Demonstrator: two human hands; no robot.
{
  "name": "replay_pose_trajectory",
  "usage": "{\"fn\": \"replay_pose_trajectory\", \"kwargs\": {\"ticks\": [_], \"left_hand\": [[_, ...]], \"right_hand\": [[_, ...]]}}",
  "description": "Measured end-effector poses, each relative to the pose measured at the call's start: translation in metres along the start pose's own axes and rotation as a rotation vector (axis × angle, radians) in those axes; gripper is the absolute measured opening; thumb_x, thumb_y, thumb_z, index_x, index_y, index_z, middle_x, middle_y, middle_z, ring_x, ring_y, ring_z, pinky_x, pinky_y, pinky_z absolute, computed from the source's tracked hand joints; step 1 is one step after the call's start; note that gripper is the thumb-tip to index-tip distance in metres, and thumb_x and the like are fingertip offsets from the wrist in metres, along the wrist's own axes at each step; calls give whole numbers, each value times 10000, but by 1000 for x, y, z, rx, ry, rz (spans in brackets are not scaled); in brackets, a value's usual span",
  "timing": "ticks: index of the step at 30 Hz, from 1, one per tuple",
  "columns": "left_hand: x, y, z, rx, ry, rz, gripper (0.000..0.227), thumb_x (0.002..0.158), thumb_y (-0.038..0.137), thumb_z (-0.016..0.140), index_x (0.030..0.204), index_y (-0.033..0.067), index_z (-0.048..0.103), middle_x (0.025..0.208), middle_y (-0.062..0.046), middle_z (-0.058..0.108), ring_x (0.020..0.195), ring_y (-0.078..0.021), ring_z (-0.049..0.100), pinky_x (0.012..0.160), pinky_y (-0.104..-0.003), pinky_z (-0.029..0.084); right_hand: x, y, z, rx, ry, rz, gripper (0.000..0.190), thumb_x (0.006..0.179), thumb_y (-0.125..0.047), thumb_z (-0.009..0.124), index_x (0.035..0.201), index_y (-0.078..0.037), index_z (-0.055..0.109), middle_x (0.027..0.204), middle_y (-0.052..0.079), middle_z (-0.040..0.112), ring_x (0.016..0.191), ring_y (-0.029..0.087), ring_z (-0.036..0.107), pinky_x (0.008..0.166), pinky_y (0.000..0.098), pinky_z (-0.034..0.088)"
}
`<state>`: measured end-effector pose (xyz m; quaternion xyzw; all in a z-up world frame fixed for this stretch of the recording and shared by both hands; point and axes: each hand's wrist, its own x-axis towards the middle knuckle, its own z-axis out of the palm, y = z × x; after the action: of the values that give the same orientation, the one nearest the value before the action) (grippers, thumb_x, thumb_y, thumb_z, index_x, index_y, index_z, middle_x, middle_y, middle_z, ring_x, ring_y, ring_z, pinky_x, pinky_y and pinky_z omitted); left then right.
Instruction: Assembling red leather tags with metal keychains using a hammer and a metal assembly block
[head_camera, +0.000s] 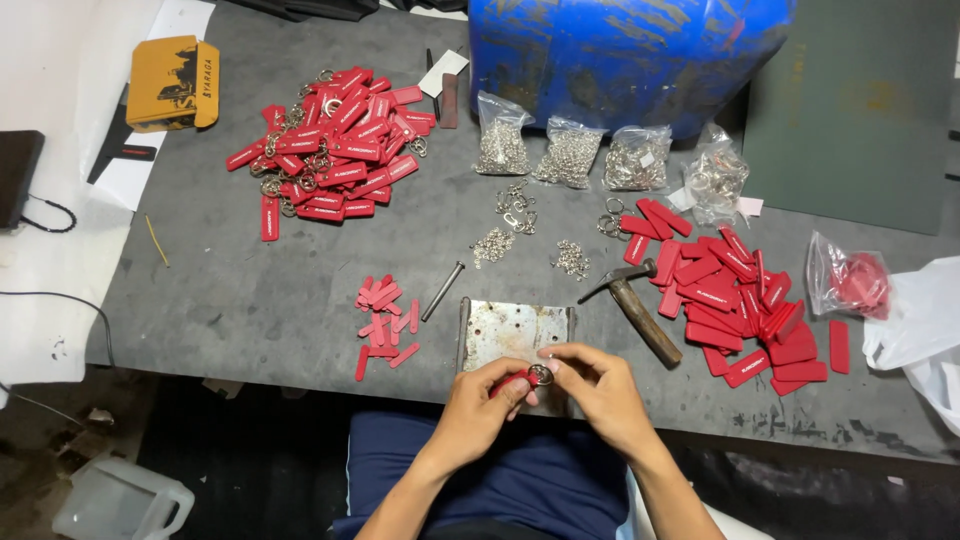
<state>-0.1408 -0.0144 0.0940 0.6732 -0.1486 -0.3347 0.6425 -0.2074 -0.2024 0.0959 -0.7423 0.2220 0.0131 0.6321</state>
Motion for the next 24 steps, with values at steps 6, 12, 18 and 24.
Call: {"fn": "replay_pose_trajectory", "kwargs": {"ticks": [6, 12, 18, 24], "left_hand": [[-3, 3, 3, 73, 26, -1, 92, 975, 144, 655, 902, 102, 693, 703, 18, 727, 546, -72, 526, 568, -246, 450], [-4, -3, 17, -173, 61, -10, 208, 1002, 235, 641, 954, 35, 671, 665, -59, 640, 527, -92, 481, 497, -237, 382], [-1, -7, 15, -228, 147, -40, 164, 1000, 174, 612, 1008, 24, 679, 743, -121, 734, 481, -121, 559, 502, -238, 457], [1, -5, 18, -237, 238, 84, 358, 971, 262, 607, 1279, 77, 606, 1143, -110, 820, 1064, -192, 766, 919, -310, 596]], "right_hand": [[0, 18, 3, 308, -107, -67, 223, 917, -200, 733, 922, 23, 752, 733, 74, 678, 618, 137, 594, 585, 256, 473], [-5, 30, 13, 743, 19, 14, 163, 936, -36, 686, 995, 113, 722, 839, 142, 667, 660, 159, 529, 638, 239, 430], [-2, 19, 13, 633, -60, 4, 479, 1040, -206, 504, 1374, 123, 602, 850, 164, 656, 805, 200, 614, 815, 287, 494], [-18, 16, 45, 319, -24, 1, 534, 927, -122, 667, 1434, -53, 511, 1245, 101, 649, 932, 128, 648, 882, 276, 561]]}}
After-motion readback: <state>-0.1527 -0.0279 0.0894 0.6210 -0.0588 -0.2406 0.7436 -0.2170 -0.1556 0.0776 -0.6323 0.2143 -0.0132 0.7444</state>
